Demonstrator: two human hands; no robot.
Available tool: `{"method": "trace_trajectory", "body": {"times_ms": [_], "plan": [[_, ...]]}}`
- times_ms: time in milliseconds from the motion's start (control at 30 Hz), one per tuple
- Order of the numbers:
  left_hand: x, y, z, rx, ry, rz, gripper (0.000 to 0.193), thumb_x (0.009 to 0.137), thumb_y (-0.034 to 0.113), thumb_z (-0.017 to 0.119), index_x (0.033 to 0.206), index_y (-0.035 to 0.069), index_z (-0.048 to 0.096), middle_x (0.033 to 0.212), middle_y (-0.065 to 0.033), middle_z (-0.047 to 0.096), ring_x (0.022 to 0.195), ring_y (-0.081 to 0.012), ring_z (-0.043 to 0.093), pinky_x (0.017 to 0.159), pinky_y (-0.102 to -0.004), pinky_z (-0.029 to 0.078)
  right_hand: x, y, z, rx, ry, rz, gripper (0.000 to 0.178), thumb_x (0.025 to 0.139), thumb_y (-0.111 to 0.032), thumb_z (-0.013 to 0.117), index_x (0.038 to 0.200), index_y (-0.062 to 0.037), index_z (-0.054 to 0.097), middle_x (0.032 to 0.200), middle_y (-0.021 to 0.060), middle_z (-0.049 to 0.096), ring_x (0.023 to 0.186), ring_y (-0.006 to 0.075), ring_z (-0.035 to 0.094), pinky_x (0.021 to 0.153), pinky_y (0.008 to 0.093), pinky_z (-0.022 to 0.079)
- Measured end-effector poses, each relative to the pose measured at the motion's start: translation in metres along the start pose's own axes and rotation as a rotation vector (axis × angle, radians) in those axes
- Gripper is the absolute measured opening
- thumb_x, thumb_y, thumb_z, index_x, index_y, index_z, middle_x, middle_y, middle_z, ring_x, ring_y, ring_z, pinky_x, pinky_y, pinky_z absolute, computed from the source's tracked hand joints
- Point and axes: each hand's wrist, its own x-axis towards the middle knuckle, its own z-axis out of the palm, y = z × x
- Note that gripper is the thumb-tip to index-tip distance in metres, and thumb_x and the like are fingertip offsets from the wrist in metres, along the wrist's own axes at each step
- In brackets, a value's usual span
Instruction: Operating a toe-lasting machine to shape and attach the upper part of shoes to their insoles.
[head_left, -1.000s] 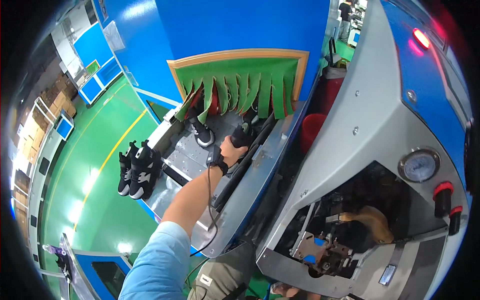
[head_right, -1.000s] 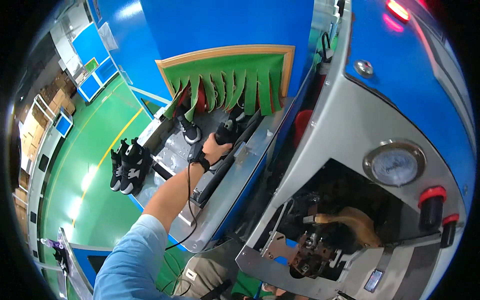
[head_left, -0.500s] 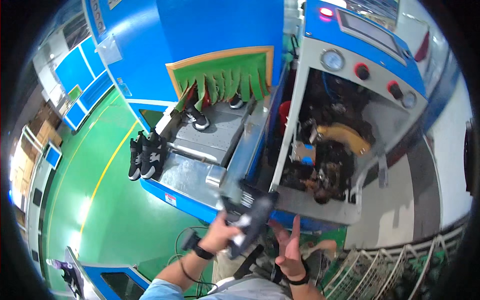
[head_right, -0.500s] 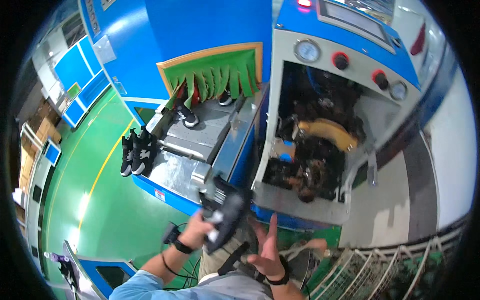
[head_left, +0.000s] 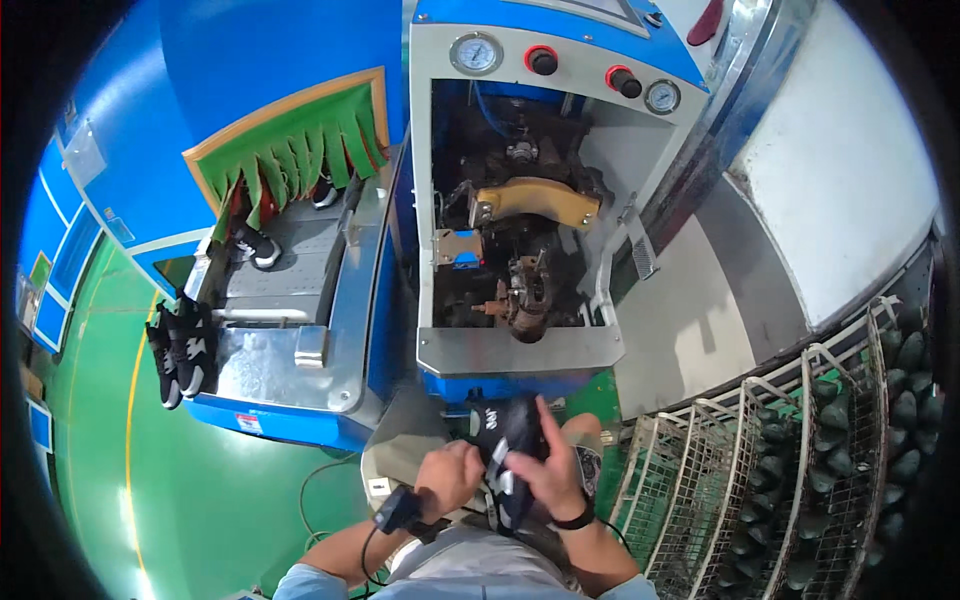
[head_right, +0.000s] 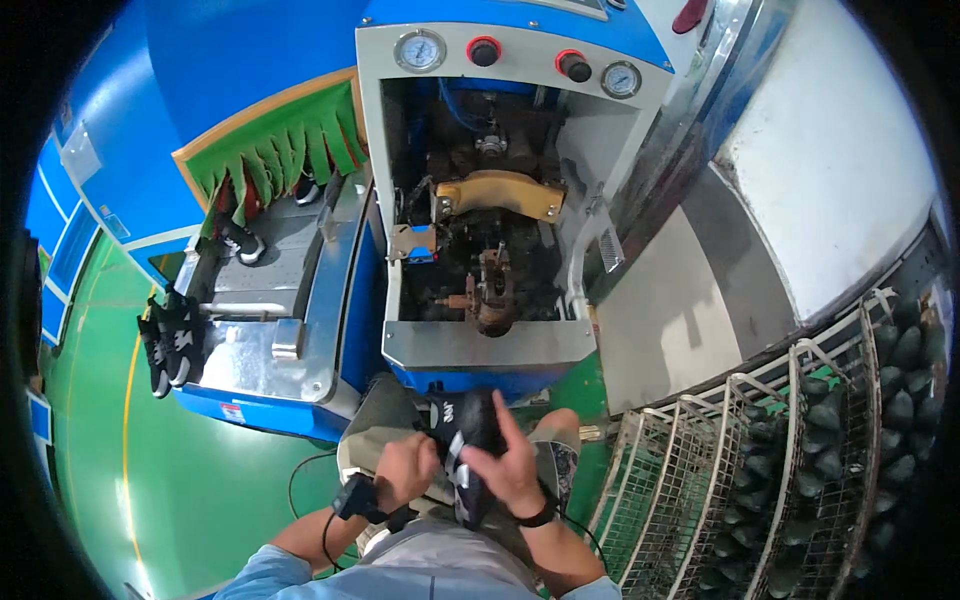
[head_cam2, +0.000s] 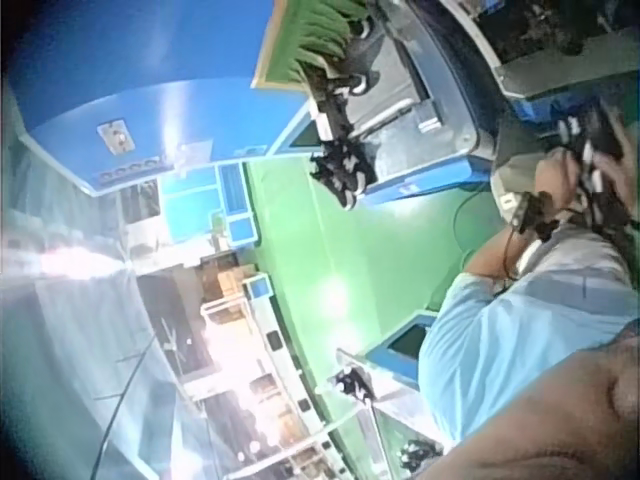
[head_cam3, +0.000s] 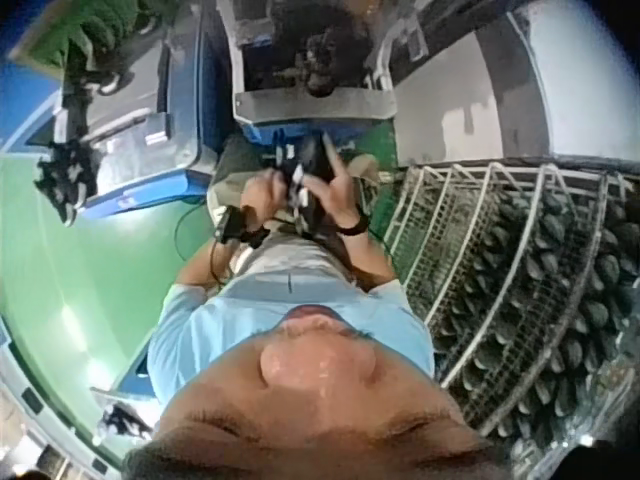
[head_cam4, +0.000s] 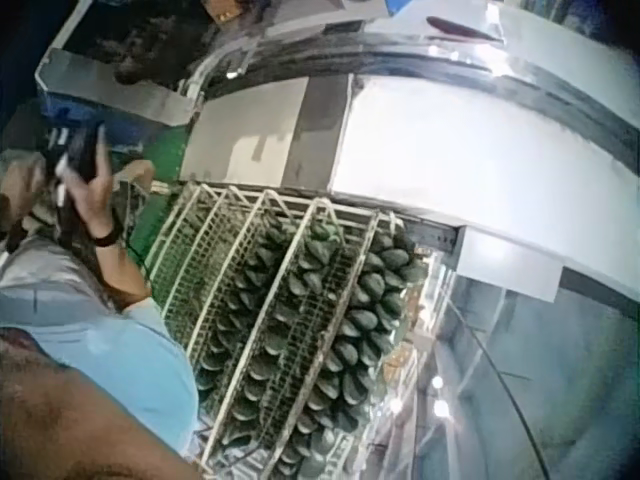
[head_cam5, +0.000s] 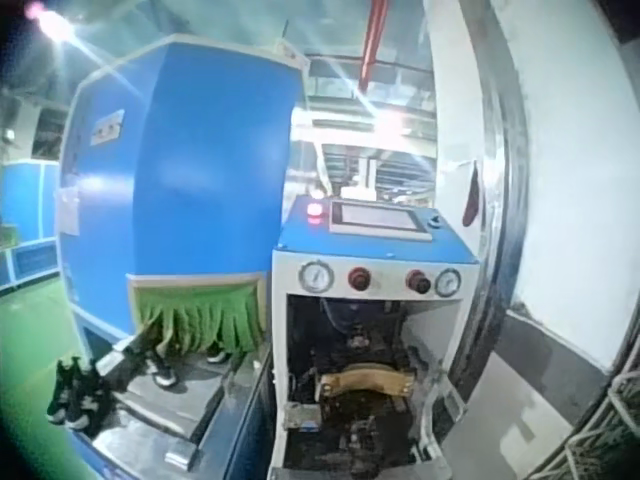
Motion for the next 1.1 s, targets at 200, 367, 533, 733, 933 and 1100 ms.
{"method": "trace_trajectory", "body": {"times_ms": [200,367,533,733,933,1100], "plan": [[0.048,0.047,-0.034,-0.891,0.136,-0.060,0.039,0.107,0.028,0.047,0.092,-0.004,0.065,0.076,-0.0173,0.064,0.073,-0.0286,0.067,0.067,-0.0383,0.051,0.079,-0.086,-0.050,0.462,0.065,-0.006,0.086,0.075,-0.005,0.068,0.155,0.0028,0.036,0.137,0.0123,0.060,0.121,0.0203,0.060,0.106,0.0319,0.045],[0.050,0.006,-0.023,-0.400,-0.362,-0.057,0.040,0.103,0.035,0.055,0.091,0.000,0.069,0.078,-0.0198,0.065,0.073,-0.0372,0.065,0.068,-0.0438,0.050,0.160,-0.151,-0.064,-0.108,-0.032,-0.118,0.084,0.081,-0.001,0.074,0.155,0.0058,0.034,0.140,0.0125,0.056,0.120,0.0158,0.057,0.105,0.0298,0.044],[0.035,-0.044,0.010,-0.291,-0.352,-0.038,0.039,0.101,0.035,0.058,0.092,-0.001,0.069,0.082,-0.0224,0.066,0.076,-0.0412,0.066,0.068,-0.0476,0.051,0.233,-0.197,-0.048,-0.463,-0.059,0.062,0.079,0.080,-0.006,0.075,0.151,0.0027,0.043,0.124,0.0143,0.067,0.106,0.0113,0.063,0.092,0.0265,0.050],[0.041,-0.066,0.009,-0.346,-0.474,-0.164,0.041,0.099,0.038,0.058,0.098,-0.002,0.070,0.089,-0.0233,0.069,0.082,-0.0422,0.068,0.071,-0.0482,0.053,0.290,-0.180,-0.014,-1.216,-0.380,0.117,0.085,0.081,-0.035,0.066,0.152,0.0007,0.037,0.124,0.0373,0.061,0.117,0.0479,0.060,0.102,0.0428,0.048],[0.051,-0.074,-0.004,-0.379,-0.403,-0.269,0.039,0.099,0.037,0.058,0.097,0.000,0.071,0.090,-0.0233,0.069,0.085,-0.0424,0.067,0.074,-0.0489,0.053,0.297,-0.156,-0.013,-1.281,-0.203,0.029,0.083,0.088,-0.041,0.061,0.156,-0.0044,0.031,0.126,0.0390,0.057,0.117,0.0559,0.055,0.103,0.0516,0.045],[0.045,-0.076,-0.002,-0.314,-0.355,-0.205,0.038,0.099,0.037,0.057,0.099,0.002,0.071,0.091,-0.0225,0.070,0.088,-0.0430,0.067,0.076,-0.0492,0.052,0.293,-0.146,-0.018,-1.246,-0.104,-0.051,0.082,0.090,-0.043,0.060,0.157,-0.0068,0.032,0.114,0.0379,0.062,0.108,0.0526,0.061,0.097,0.0507,0.048]]}}
